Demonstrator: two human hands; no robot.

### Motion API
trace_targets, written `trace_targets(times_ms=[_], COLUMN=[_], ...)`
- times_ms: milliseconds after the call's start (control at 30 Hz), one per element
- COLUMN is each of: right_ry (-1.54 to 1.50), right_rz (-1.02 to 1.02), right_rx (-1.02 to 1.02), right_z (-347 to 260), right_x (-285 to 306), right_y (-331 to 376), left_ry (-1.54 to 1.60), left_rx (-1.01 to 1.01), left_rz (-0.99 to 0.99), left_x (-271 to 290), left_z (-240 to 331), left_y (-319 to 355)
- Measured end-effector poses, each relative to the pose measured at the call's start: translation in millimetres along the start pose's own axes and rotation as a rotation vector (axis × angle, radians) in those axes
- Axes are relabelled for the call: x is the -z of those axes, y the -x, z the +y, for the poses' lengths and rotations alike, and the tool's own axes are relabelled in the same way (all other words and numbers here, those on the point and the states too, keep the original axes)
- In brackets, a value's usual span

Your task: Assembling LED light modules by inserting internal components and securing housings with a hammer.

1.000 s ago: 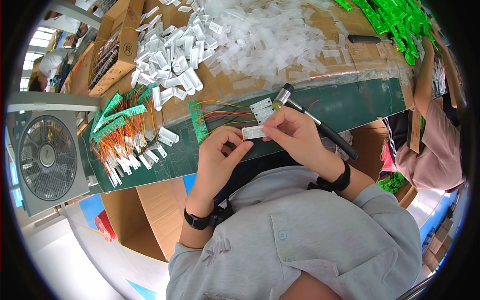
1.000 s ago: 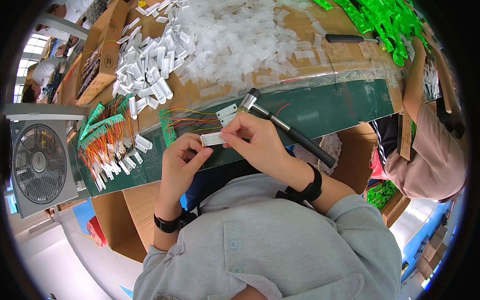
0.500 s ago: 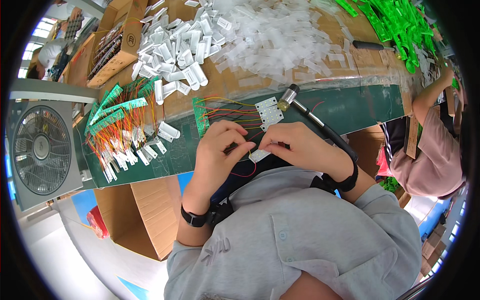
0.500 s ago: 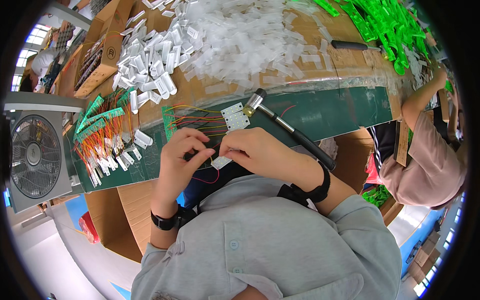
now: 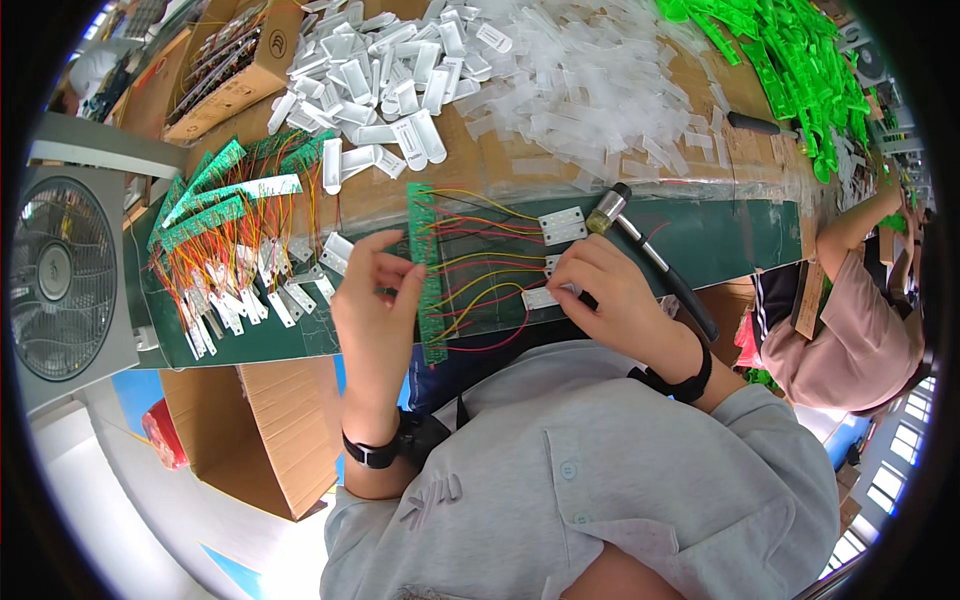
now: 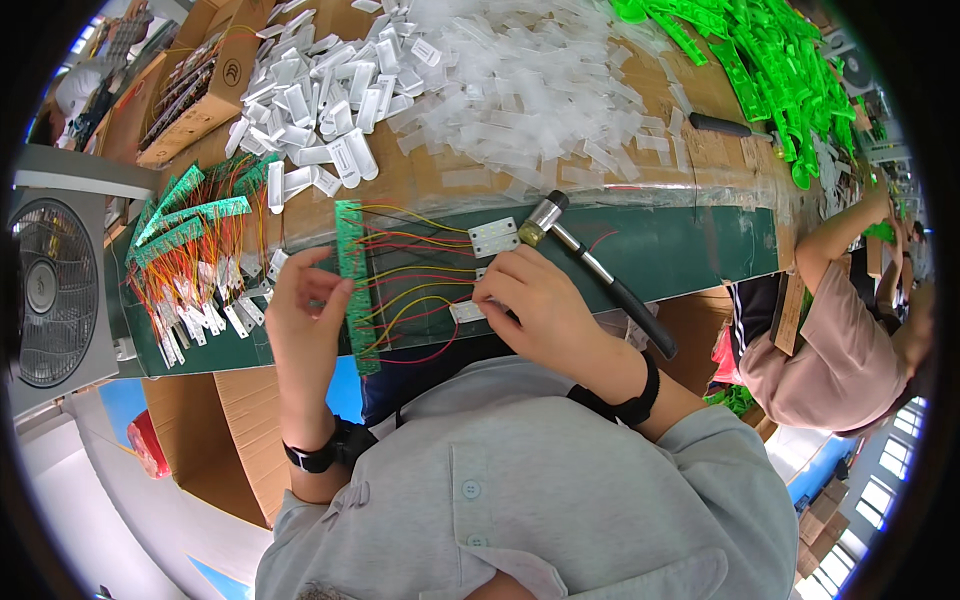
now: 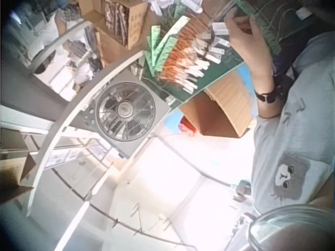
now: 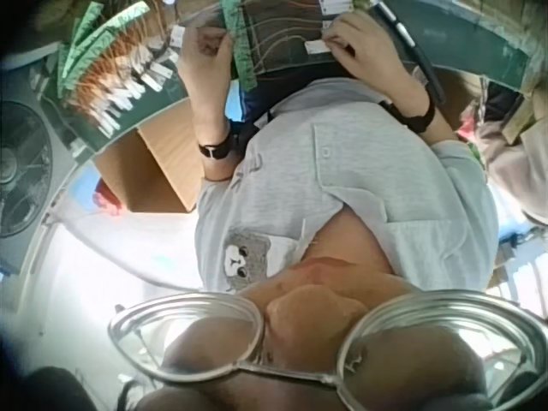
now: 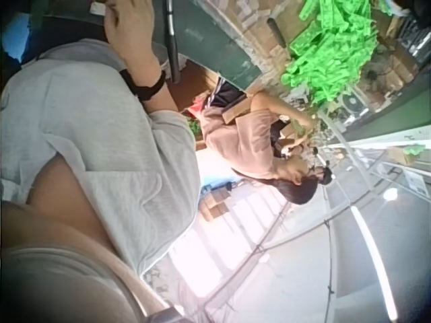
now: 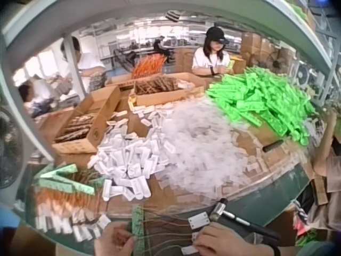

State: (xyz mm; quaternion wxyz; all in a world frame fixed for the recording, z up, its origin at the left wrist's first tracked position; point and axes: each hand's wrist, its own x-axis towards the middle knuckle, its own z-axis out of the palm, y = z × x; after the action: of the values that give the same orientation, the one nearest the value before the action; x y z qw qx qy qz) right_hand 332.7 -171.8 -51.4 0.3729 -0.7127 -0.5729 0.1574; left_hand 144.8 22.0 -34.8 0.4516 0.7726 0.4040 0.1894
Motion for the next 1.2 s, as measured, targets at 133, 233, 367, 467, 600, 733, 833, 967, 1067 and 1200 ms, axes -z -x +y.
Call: trace_targets(times_ms=[133, 233, 367, 467, 600, 733, 833, 967, 1067, 1200], right_ry=[0.017, 0.053, 0.139, 0.061, 0.209, 0.470, 0.321, -0.003, -0.006, -0.008], right_rz=[0.011, -0.028, -0.146, -0.209, 0.016, 0.136, 0.165, 0.263, 0.184, 0.205], right_rx=[0.107, 0.164, 0.199, 0.122, -0.159, -0.137, -0.247, -0.209, -0.270, -0.286], right_z=[-5.8, -13.6, -25.7, -19.7, -5.3, 14.4, 4.6, 7.7, 3.8, -2.2], right_x=[-17.4, -31.5, -36.2, -28.0, -36.4, -49.6, -36.4, -11.9, 2.1, 2.4], right_y=[-17.7, -37.0, -60.9, -92.3, -159.1, -182.1, -172.9, -134.9, -99.9, -58.6], left_ry=[0.089, 0.039, -0.137, -0.272, -0.435, -0.461, -0.441, -0.328, -0.436, -0.452], left_rx=[0.022, 0.033, 0.086, -0.034, -0.344, -0.330, -0.285, -0.084, -0.139, -0.438], left_rz=[0.213, 0.309, 0.292, 0.344, 0.462, 0.368, 0.336, 0.266, 0.306, 0.237], left_x=[26.1, 54.0, 62.2, 55.5, 36.1, 35.1, 37.0, 38.6, 40.3, 24.9], left_z=[-16.9, -32.3, -38.6, -40.2, -19.5, -19.6, -33.2, -27.3, -24.9, -11.2], left_y=[-3.9, -1.2, -1.9, -3.9, -7.4, -14.8, -16.9, -11.2, -6.4, -9.2])
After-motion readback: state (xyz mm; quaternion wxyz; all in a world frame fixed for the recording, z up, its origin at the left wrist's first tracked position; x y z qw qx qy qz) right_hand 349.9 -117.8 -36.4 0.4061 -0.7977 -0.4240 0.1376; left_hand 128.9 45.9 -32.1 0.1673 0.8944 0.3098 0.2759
